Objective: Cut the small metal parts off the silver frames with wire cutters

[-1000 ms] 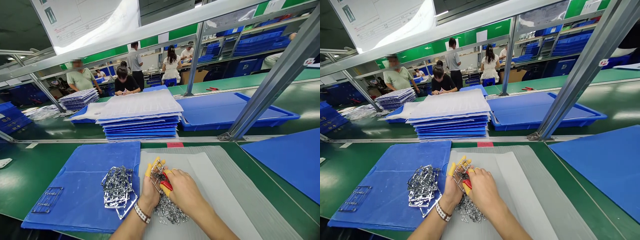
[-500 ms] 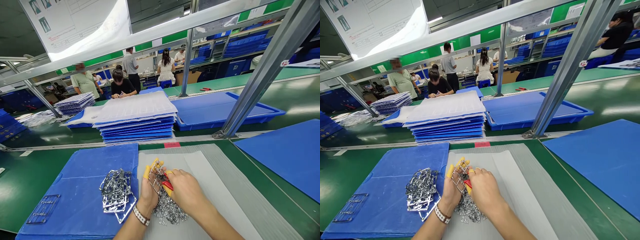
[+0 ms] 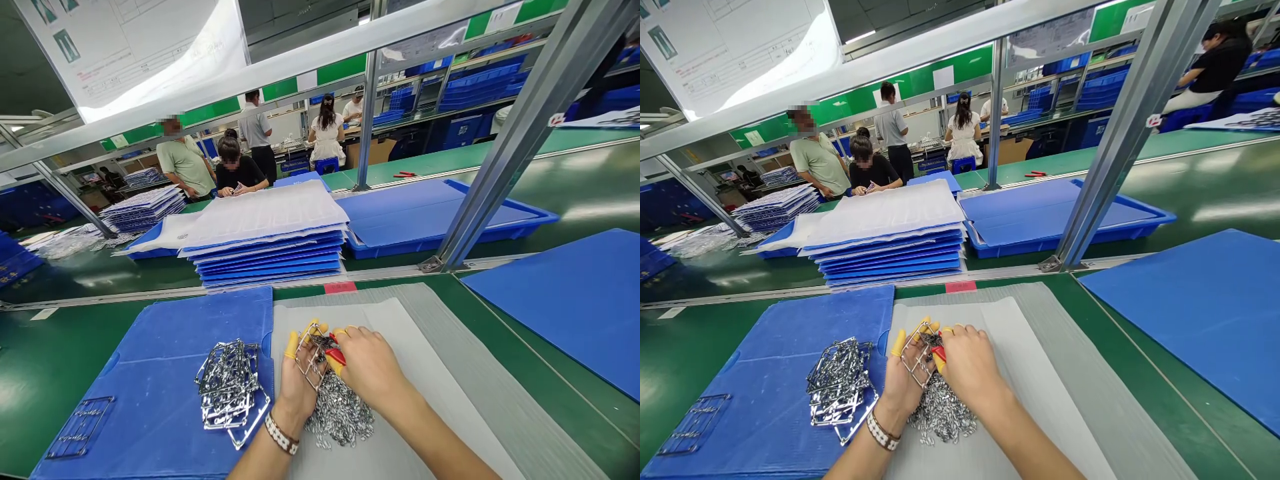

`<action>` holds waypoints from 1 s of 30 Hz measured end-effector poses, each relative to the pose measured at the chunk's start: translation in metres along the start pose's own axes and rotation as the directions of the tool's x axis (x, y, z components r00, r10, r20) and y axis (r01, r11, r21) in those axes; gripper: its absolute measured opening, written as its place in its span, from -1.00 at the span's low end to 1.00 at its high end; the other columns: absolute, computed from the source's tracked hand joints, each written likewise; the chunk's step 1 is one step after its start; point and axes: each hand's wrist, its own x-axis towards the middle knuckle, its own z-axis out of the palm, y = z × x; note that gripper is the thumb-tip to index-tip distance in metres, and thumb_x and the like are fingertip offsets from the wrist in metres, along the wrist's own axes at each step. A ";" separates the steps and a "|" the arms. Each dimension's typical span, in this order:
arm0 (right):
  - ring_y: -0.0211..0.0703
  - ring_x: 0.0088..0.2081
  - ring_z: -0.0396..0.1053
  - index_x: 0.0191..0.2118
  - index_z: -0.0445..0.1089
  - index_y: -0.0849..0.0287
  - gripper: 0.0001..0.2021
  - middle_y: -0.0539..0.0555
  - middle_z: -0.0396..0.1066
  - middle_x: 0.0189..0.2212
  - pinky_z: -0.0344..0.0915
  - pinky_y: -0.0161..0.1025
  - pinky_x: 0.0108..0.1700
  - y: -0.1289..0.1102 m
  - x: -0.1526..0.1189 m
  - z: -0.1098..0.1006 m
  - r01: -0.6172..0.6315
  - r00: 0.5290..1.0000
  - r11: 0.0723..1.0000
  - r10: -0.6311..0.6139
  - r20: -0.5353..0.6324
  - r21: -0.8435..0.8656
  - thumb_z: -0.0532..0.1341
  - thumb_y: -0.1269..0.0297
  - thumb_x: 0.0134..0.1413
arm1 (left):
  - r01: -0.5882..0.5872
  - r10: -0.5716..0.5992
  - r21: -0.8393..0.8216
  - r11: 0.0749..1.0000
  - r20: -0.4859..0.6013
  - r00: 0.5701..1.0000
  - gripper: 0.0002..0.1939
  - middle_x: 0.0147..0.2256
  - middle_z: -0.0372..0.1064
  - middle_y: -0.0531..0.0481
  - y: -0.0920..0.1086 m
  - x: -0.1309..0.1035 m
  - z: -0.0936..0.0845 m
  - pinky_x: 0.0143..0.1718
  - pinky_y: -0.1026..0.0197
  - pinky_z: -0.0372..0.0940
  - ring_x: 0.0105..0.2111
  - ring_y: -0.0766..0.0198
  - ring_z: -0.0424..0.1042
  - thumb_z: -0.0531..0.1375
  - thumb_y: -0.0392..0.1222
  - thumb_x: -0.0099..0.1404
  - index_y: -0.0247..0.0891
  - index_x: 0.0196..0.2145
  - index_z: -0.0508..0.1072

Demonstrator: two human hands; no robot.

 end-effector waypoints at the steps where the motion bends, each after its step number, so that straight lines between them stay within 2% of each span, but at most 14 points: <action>1: 0.03 -0.20 0.38 -0.23 0.42 0.17 -0.81 0.15 0.45 -0.29 0.15 -0.15 -0.23 0.000 0.000 0.000 0.003 1.000 1.000 -0.003 0.002 -0.002 0.13 0.25 0.10 | -0.003 0.003 0.003 1.000 -0.008 1.000 -0.50 0.04 0.34 -0.17 0.000 0.000 0.000 -0.06 0.18 0.21 0.04 0.10 0.28 0.00 0.09 0.30 -0.29 0.00 0.42; 10: -0.06 -0.26 0.40 -0.28 0.42 0.16 -0.88 0.13 0.45 -0.34 0.15 -0.23 -0.29 0.001 0.000 -0.002 -0.001 1.000 0.999 0.000 -0.022 -0.039 0.17 0.33 0.05 | -0.045 0.046 0.048 0.998 -0.018 0.999 -0.54 0.03 0.35 -0.17 0.001 -0.003 0.003 -0.12 0.17 0.26 -0.05 0.13 0.34 0.02 0.06 0.31 -0.28 -0.02 0.43; 14: -0.02 -0.23 0.38 -0.22 0.41 0.17 -0.81 0.15 0.46 -0.30 0.16 -0.20 -0.27 0.010 -0.007 -0.004 -0.032 0.999 0.999 0.032 -0.025 -0.004 0.18 0.23 0.06 | -0.008 0.010 -0.061 0.998 0.048 0.999 -0.53 0.03 0.33 -0.20 0.006 -0.003 0.004 -0.14 0.03 0.29 -0.14 0.10 0.37 0.01 0.08 0.30 -0.28 -0.02 0.42; 19: 0.00 -0.21 0.37 -0.18 0.40 0.19 -0.77 0.15 0.46 -0.27 0.17 -0.15 -0.23 0.021 -0.018 0.005 -0.078 0.997 0.996 0.078 0.003 0.049 0.13 0.24 0.08 | 0.067 -0.049 -0.151 0.986 0.122 0.991 -0.54 0.02 0.34 -0.22 0.011 -0.001 0.003 -0.12 -0.18 0.26 -0.05 -0.05 0.34 -0.01 0.06 0.31 -0.28 -0.02 0.40; 24: -0.01 -0.17 0.37 -0.14 0.39 0.20 -0.74 0.15 0.45 -0.22 0.21 -0.16 -0.18 0.026 -0.025 0.013 -0.112 0.994 0.979 0.107 0.035 0.172 0.10 0.23 0.08 | 0.104 -0.078 -0.175 0.979 0.146 0.986 -0.52 0.02 0.34 -0.23 0.012 -0.001 0.002 -0.07 -0.22 0.22 -0.03 -0.08 0.33 -0.03 0.07 0.31 -0.32 -0.03 0.40; 30: -0.06 -0.12 0.36 -0.04 0.33 0.17 -0.66 0.12 0.44 -0.18 0.24 -0.20 -0.16 0.029 -0.031 0.022 -0.105 0.993 0.940 0.114 -0.010 0.325 0.07 0.17 0.10 | 0.140 -0.110 -0.182 0.973 0.168 0.980 -0.47 0.00 0.36 -0.24 0.013 -0.002 0.003 -0.07 -0.24 0.21 0.00 -0.14 0.31 -0.02 0.13 0.28 -0.31 0.01 0.37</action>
